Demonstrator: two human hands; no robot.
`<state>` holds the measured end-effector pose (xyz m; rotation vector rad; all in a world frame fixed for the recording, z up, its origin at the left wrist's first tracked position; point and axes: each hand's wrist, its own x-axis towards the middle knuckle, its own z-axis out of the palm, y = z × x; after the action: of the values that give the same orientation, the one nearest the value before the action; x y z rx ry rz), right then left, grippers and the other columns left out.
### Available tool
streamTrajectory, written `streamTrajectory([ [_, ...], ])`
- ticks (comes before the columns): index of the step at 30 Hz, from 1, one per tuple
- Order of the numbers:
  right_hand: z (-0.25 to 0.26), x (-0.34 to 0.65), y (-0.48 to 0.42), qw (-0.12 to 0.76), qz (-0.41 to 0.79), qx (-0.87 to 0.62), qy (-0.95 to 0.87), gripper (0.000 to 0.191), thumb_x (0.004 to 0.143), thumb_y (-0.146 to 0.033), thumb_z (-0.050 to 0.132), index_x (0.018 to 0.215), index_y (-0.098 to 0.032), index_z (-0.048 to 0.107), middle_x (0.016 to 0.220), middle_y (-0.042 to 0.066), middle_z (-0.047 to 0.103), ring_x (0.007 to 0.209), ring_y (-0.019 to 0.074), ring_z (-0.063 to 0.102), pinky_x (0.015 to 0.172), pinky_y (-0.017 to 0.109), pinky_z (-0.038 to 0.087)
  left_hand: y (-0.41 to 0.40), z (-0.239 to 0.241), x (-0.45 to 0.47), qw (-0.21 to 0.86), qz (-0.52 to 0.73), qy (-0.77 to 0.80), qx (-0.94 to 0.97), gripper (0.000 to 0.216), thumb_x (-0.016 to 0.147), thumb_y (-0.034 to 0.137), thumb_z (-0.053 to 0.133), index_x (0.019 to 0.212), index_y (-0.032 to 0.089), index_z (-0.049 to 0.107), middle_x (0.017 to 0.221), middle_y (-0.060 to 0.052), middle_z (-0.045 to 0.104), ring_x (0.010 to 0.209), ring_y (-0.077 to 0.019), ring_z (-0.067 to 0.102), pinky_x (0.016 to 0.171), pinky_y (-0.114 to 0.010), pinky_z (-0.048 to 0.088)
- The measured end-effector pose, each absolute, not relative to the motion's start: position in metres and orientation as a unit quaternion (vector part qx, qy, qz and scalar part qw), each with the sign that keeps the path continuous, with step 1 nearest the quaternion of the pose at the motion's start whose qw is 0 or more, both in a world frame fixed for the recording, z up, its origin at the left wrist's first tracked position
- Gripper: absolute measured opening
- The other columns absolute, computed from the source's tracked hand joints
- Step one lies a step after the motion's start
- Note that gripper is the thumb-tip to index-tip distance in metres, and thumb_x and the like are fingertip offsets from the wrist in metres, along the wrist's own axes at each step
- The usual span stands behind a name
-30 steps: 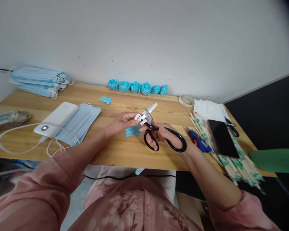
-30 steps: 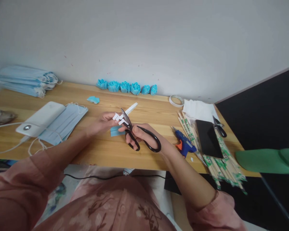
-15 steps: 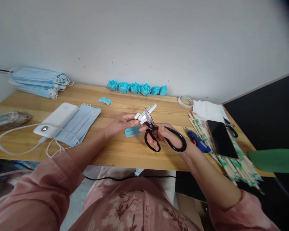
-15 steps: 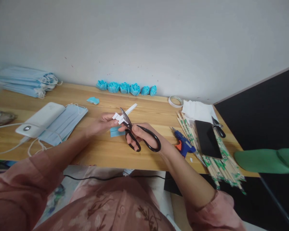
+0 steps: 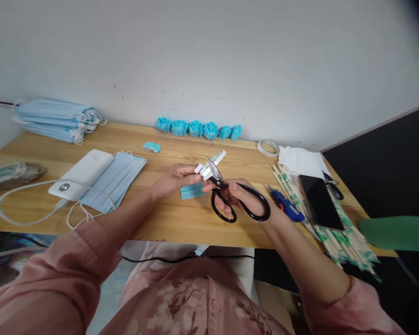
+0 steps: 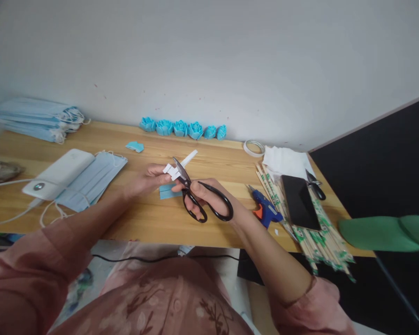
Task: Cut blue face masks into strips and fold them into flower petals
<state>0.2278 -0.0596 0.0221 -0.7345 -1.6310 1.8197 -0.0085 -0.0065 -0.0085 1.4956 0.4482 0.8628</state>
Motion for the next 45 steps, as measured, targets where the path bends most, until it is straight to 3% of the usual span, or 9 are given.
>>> streamTrajectory([
  [24, 0.03, 0.228, -0.068, 0.289, 0.648, -0.353, -0.61, 0.064, 0.094, -0.066, 0.053, 0.12, -0.011, 0.074, 0.06, -0.002, 0.052, 0.042, 0.0069, 0.046, 0.038, 0.02, 0.035, -0.006, -0.009, -0.009, 0.613, 0.361, 0.213, 0.67, 0.035, 0.09, 0.049, 0.068, 0.091, 0.015, 0.074, 0.091, -0.007, 0.072, 0.086, -0.0185, 0.064, 0.084, -0.032, 0.049],
  [32, 0.03, 0.228, -0.069, 0.293, 0.65, -0.359, -0.602, 0.062, 0.093, -0.064, 0.057, 0.117, -0.01, 0.074, 0.056, -0.005, 0.051, 0.037, 0.0054, 0.042, 0.035, 0.019, 0.029, -0.002, -0.01, -0.009, 0.58, 0.354, 0.239, 0.693, 0.04, 0.088, 0.054, 0.068, 0.082, 0.015, 0.071, 0.081, -0.005, 0.068, 0.078, -0.0155, 0.06, 0.074, -0.027, 0.046],
  [36, 0.034, 0.219, -0.074, 0.272, 0.657, -0.357, -0.605, 0.063, 0.087, -0.065, 0.064, 0.109, -0.007, 0.075, 0.057, -0.004, 0.05, 0.039, 0.0041, 0.039, 0.037, 0.019, 0.026, 0.0, -0.01, -0.008, 0.555, 0.364, 0.283, 0.693, 0.039, 0.083, 0.053, 0.073, 0.089, 0.015, 0.074, 0.083, -0.005, 0.071, 0.075, -0.0157, 0.06, 0.071, -0.027, 0.047],
  [40, 0.036, 0.218, -0.087, 0.277, 0.689, -0.342, -0.576, 0.06, 0.083, -0.058, 0.074, 0.122, -0.013, 0.07, 0.066, -0.004, 0.053, 0.048, 0.0048, 0.045, 0.045, 0.019, 0.035, 0.0, -0.008, -0.007, 0.516, 0.362, 0.326, 0.705, 0.039, 0.088, 0.053, 0.065, 0.089, 0.015, 0.073, 0.084, -0.005, 0.072, 0.075, -0.016, 0.061, 0.073, -0.027, 0.047],
  [45, 0.033, 0.25, -0.117, 0.379, 0.709, -0.39, -0.449, 0.059, 0.084, -0.039, 0.077, 0.139, -0.027, 0.058, 0.102, 0.005, 0.068, 0.072, 0.0109, 0.058, 0.058, 0.022, 0.048, 0.011, 0.004, 0.002, 0.378, 0.277, 0.36, 0.807, 0.038, 0.095, 0.048, 0.052, 0.086, 0.017, 0.073, 0.087, -0.003, 0.074, 0.08, -0.0173, 0.063, 0.079, -0.027, 0.046],
])
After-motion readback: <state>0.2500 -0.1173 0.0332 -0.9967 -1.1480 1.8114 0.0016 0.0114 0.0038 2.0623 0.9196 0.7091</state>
